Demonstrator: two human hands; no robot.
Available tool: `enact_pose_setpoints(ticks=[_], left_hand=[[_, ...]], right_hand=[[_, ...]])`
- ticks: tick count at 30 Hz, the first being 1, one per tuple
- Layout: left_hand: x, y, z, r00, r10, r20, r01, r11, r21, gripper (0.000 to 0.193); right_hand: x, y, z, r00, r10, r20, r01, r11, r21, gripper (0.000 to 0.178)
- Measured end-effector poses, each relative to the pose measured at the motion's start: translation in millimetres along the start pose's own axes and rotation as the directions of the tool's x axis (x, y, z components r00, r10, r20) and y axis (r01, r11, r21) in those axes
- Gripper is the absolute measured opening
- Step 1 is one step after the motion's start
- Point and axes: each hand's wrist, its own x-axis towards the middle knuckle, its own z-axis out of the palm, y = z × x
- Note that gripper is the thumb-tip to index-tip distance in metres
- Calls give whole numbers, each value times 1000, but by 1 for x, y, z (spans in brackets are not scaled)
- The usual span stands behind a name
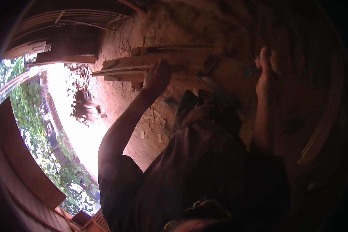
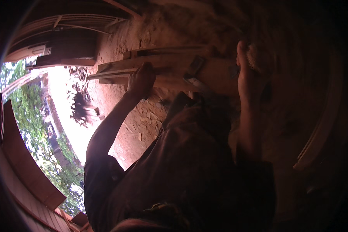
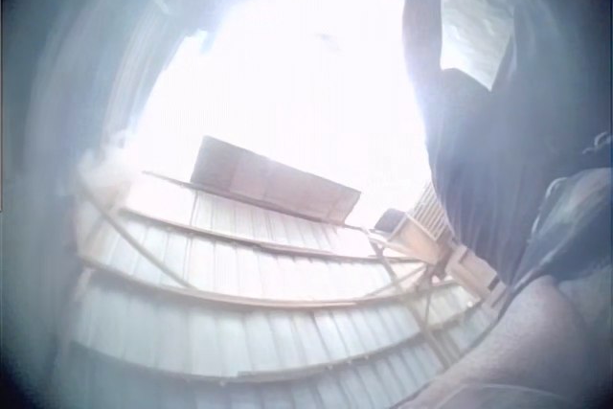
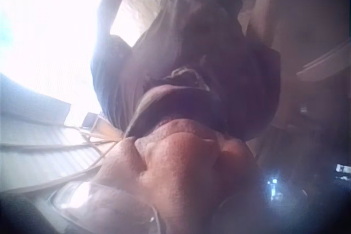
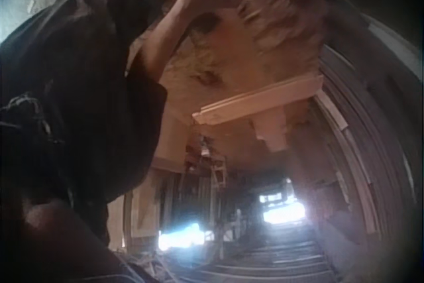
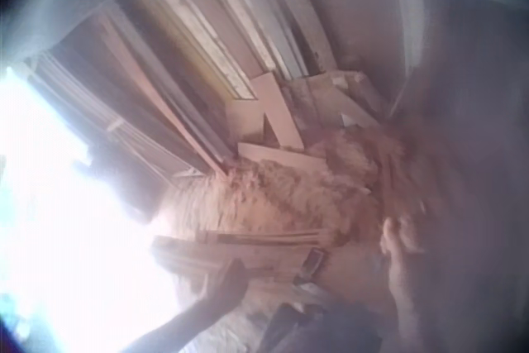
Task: The person carves a curved wooden piece using a chisel and mallet, repeatedly striking the chisel to remove wood shavings. They occasionally pause to clear debris and inspect the carved surface.
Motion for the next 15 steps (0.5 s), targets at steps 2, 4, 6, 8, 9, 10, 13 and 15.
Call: enact_pose_setpoints(ticks=[2, 4, 6, 8, 9, 10, 13, 15], left_hand=[[2, 4, -10, 992, -118, -34, 112, 982, -150, 13], [-2, 2, -14, 968, -213, -129, 166, 938, -304, 17], [-18, -9, -11, 913, -293, -284, 140, 879, -455, 21], [-43, -27, 0, 871, -406, -277, 265, 863, -430, 33], [-54, -36, 6, 846, -458, -272, 324, 848, -420, 40], [-59, -37, 8, 844, -467, -264, 309, 825, -474, 42], [-69, -48, 15, 858, -429, -284, 241, 823, -514, 53], [-72, -65, 28, 883, -317, -347, 169, 903, -395, 65]], right_hand=[[0, -9, 9, 1000, -9, 30, 3, 982, 187, 33], [2, -10, 14, 995, -12, 98, -22, 943, 331, 35], [6, -5, 16, 979, -15, 204, -75, 902, 425, 38], [5, -11, 32, 960, -17, 281, -125, 869, 479, 39], [4, -15, 42, 949, -18, 316, -150, 853, 500, 39], [6, -18, 53, 925, -42, 377, -180, 827, 533, 38], [1, -26, 89, 853, -80, 515, -211, 851, 481, 40], [-4, -27, 117, 815, -124, 566, -188, 867, 461, 38]])
